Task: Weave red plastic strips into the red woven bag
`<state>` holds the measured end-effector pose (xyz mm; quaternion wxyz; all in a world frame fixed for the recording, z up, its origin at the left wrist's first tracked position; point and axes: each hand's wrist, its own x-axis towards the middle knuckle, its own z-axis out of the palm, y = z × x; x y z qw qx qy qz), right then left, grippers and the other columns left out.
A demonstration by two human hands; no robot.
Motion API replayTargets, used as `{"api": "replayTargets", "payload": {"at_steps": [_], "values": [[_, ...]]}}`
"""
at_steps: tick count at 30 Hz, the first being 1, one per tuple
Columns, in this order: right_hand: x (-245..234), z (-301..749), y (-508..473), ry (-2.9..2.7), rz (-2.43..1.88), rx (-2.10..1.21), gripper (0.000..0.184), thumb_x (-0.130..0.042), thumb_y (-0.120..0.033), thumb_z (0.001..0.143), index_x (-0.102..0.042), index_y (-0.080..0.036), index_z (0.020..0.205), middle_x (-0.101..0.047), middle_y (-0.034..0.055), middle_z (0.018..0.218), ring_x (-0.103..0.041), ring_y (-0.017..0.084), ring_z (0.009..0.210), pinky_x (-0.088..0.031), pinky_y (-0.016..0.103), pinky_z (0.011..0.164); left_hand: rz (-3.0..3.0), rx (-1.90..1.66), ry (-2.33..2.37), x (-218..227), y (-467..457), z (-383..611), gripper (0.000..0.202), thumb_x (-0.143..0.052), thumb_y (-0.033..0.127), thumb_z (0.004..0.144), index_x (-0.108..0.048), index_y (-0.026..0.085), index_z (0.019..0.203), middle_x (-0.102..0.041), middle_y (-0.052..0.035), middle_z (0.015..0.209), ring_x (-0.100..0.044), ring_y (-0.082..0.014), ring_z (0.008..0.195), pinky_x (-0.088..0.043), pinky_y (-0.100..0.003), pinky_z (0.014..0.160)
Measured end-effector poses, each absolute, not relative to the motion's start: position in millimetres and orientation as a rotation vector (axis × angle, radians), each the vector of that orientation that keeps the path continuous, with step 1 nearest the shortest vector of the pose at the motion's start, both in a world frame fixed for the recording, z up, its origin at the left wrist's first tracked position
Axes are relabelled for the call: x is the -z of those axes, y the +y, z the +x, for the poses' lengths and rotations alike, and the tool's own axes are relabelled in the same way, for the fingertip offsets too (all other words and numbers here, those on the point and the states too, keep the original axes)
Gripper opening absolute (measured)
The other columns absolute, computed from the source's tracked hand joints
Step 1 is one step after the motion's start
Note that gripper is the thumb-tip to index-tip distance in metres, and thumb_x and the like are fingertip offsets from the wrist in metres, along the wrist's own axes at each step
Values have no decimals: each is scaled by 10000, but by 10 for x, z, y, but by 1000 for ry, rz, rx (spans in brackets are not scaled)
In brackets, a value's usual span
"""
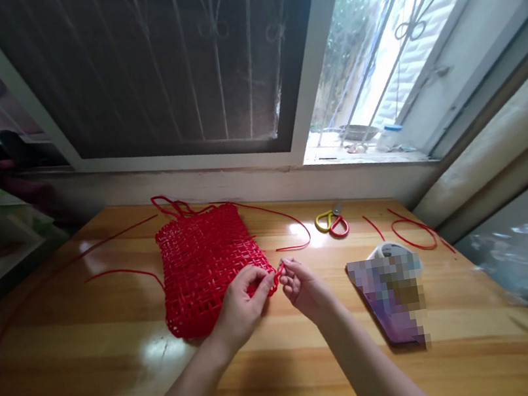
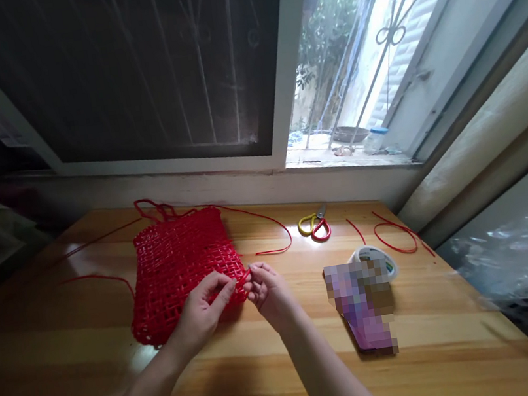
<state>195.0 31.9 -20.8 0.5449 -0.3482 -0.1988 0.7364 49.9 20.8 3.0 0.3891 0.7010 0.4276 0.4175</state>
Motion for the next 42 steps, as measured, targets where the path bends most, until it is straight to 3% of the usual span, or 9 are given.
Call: {"api": "replayTargets", "payload": {"at_steps": [7, 14, 19, 25, 32, 42], "values": [[371, 1885, 331, -1191, -1258, -1477, 278, -600, -412, 726, -625, -135, 708, -573, -19, 511, -467, 61, 416, -345, 161, 396, 1759, -1053, 1315, 42, 177, 278, 209, -532, 302, 786, -502, 168, 629, -507, 20, 643, -471, -102, 613, -378, -209, 587], [189, 1833, 164, -1945, -1607, -865, 277, -450, -304, 835, -697, -204, 757, -659, 18, 597, -578, 125, 545, -355, 207, 519, 1785, -1045, 1402, 111, 163, 121, 194, -507, 248, 772, -443, 179, 603, -464, 29, 626, -450, -103, 605, -362, -209, 575], [150, 1787, 109, -2154, -1741, -411, 275, -417, -236, 849, -691, -249, 845, -708, 33, 747, -635, 164, 653, -352, 229, 567, 1868, -1016, 1450, 151, 141, 79, 191, -500, 251, 771, -448, 181, 601, -472, 25, 632, -459, -107, 610, -366, -215, 587], [199, 1742, 100, -2237, -1750, -457, 272, -400, -206, 846, -654, -243, 936, -711, 47, 815, -651, 186, 726, -374, 241, 601, 1989, -942, 1498, 139, 97, 140, 197, -476, 252, 777, -453, 185, 594, -482, 16, 637, -474, -114, 608, -377, -227, 591], [192, 1645, 24, -2349, -1807, -518, 373, -354, -167, 848, -494, -118, 1190, -688, 144, 892, -652, 240, 749, -394, 286, 601, 2072, -940, 1546, 184, 97, 196, 189, -449, 218, 772, -431, 190, 586, -483, 12, 639, -481, -121, 617, -387, -238, 595], [188, 1678, 44, -2228, -1674, -849, 439, -400, -132, 777, -442, -114, 1214, -690, 73, 725, -633, 192, 689, -402, 259, 605, 2191, -822, 1679, 234, 103, 264, 189, -424, 223, 789, -410, 197, 603, -479, -4, 667, -490, -147, 655, -391, -258, 616]]}}
